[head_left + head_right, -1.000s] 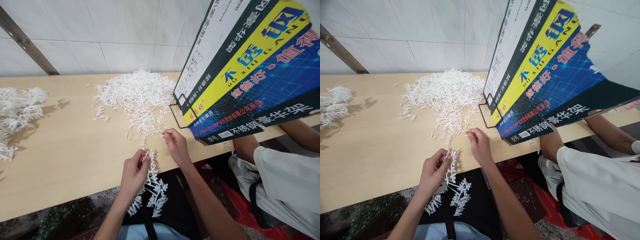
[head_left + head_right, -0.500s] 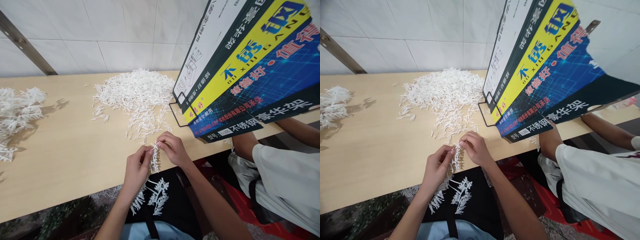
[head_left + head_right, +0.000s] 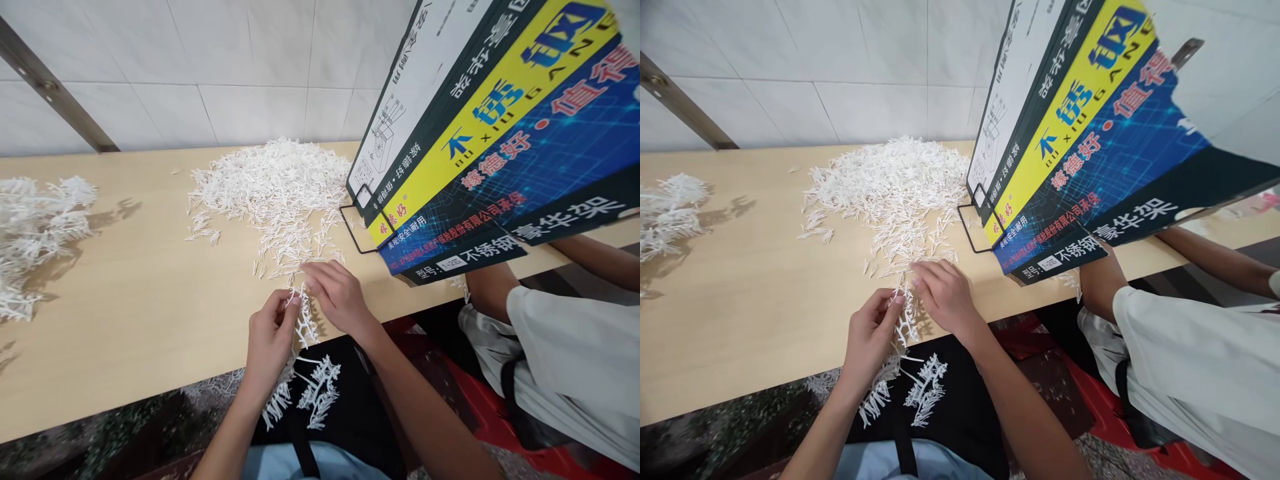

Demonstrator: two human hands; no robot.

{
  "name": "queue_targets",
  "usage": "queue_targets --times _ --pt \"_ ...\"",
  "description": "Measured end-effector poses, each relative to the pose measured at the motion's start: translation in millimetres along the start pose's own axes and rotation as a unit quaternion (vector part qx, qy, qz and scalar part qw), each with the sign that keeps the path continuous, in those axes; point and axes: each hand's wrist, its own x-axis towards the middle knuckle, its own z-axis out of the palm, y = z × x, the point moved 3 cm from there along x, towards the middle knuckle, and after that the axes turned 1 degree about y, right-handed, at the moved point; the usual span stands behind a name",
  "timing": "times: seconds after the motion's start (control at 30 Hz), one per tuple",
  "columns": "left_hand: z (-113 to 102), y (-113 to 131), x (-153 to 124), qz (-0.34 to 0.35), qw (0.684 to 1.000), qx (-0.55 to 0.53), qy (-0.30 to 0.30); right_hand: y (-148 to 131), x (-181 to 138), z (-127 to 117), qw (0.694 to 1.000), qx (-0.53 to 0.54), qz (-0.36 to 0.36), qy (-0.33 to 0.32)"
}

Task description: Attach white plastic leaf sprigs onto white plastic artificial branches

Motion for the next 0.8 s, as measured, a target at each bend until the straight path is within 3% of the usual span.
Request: queue_targets --times 0.13,0.27,0.5,0.57,0.67,0.73,0.8 --pt "1.5 1.4 1.7 0.001 1.000 0.000 0.005 -4.9 -1.2 -2.6 0.993 0.030 -0.071 -0.091" --pt "1.4 3.3 2.3 0.013 1.000 0.018 -0.011 3.2 -1.0 -3.6 0.993 0.062 -0.062 -0.081" --pt "5.0 9.8 4.6 0.033 0.995 0.058 -0.077 8.6 -3.6 -2.1 0.996 0.077 0.037 0.005" --pt "3.5 8.2 3.5 0.024 0.996 0.050 -0.072 18.2 -4.3 -6.0 0.989 0.082 0.098 0.071" --pt "-0.2 3.1 0.1 0.001 0.997 0.025 -0.071 35.4 -6.3 -11.3 0.941 0.151 0.225 0.203" --pt "-2.3 0.5 -0.9 -0.009 0.998 0.006 -0.065 36.1 -5.0 -9.1 0.935 0.168 0.240 0.201" --pt "-3.3 -0.6 0.0 -0.013 0.999 -0.007 -0.048 25.8 -1.5 -4.8 0.968 0.122 0.179 0.130"
